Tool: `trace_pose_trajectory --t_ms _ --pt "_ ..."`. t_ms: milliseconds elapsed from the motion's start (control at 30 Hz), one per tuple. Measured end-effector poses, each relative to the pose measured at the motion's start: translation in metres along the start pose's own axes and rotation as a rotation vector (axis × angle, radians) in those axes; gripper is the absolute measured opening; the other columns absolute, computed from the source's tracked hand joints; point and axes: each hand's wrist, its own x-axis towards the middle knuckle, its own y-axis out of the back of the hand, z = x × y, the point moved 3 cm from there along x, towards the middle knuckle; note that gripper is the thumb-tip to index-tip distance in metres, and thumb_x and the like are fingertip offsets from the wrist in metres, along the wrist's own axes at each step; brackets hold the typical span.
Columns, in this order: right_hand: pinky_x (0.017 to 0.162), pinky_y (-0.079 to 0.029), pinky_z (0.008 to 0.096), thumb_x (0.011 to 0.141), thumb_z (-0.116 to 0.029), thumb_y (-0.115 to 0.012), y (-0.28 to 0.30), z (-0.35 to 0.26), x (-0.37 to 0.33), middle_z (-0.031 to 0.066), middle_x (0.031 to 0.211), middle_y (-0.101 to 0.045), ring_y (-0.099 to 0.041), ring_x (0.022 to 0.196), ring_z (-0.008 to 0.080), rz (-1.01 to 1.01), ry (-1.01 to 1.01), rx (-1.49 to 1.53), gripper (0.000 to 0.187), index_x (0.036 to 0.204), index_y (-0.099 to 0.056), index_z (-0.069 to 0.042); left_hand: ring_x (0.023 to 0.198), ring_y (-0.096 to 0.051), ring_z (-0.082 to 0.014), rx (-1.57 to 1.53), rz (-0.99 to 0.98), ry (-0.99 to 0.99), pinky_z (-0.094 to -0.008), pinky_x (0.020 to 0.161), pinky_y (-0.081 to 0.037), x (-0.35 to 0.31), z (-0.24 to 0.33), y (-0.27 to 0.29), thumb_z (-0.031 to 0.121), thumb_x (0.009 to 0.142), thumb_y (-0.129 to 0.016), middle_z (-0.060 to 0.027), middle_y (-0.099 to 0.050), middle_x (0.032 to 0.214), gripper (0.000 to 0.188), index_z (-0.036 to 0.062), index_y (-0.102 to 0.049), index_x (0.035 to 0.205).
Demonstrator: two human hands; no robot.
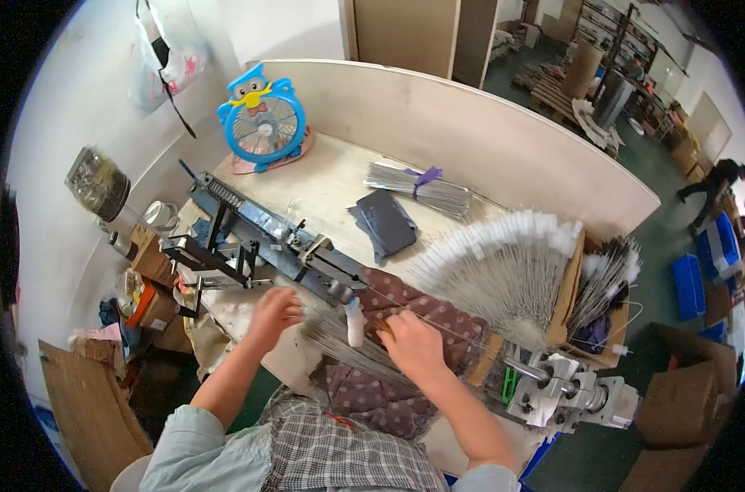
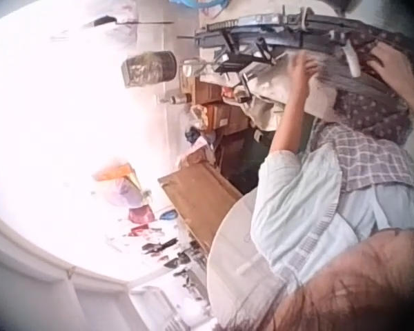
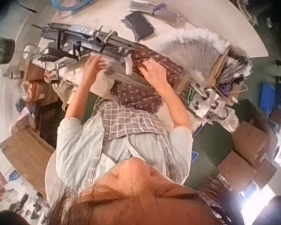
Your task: Manually assembling small components using an industrial assembly jig.
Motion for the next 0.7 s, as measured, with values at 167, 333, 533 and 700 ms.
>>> trace_pose_trajectory --t_ms 167,333,533,700 --pt "0.06 -0.05 0.0383 0.079 -0.018 -0.066 0.002 -0.006 0.001 0.0098 0.081 -0.056 -0.06 0.07 0.0295 -0.069 0.015 0.06 0.016 0.088 -0.063 -0.005 0.07 -0.057 -0.0119 -0.353 0.268 0.122 -0.0256 0.066 -0.047 -0.012 0.018 0.061 0.035 0.088 -0.061 0.0017 -0.06 0.079 0.024 0.0109 -0.061 0.092" --pt "0.063 -0.049 0.0389 0.079 -0.008 -0.064 0.009 -0.017 0.002 0.0131 0.084 -0.057 -0.059 0.074 0.0318 -0.073 0.057 0.057 0.015 0.093 -0.063 -0.003 0.068 -0.056 -0.011 -0.463 0.284 0.083 -0.0254 0.064 -0.046 -0.002 0.01 0.072 0.03 0.086 -0.062 0.0022 -0.059 0.073 0.021 0.0094 -0.062 0.087" --pt "0.064 -0.049 0.0379 0.076 -0.002 -0.065 0.058 -0.033 0.0 0.0119 0.085 -0.06 -0.06 0.074 0.0315 0.064 0.115 0.026 0.016 0.092 -0.063 -0.004 0.06 -0.052 -0.0127 -0.416 0.14 -0.061 -0.0244 0.057 -0.041 -0.005 -0.011 0.038 0.02 0.084 -0.057 -0.0019 -0.058 0.067 0.014 0.0062 -0.06 0.08" --pt "0.067 -0.047 0.0365 0.079 -0.011 -0.064 0.08 -0.005 0.01 0.0102 0.082 -0.063 -0.059 0.076 0.0295 0.194 -0.07 0.064 0.014 0.091 -0.065 -0.005 0.067 -0.056 -0.0134 -0.13 -0.268 0.008 -0.0267 0.062 -0.045 -0.047 -0.009 -0.131 0.015 0.087 -0.059 -0.0072 -0.062 0.077 0.015 0.0006 -0.062 0.084"
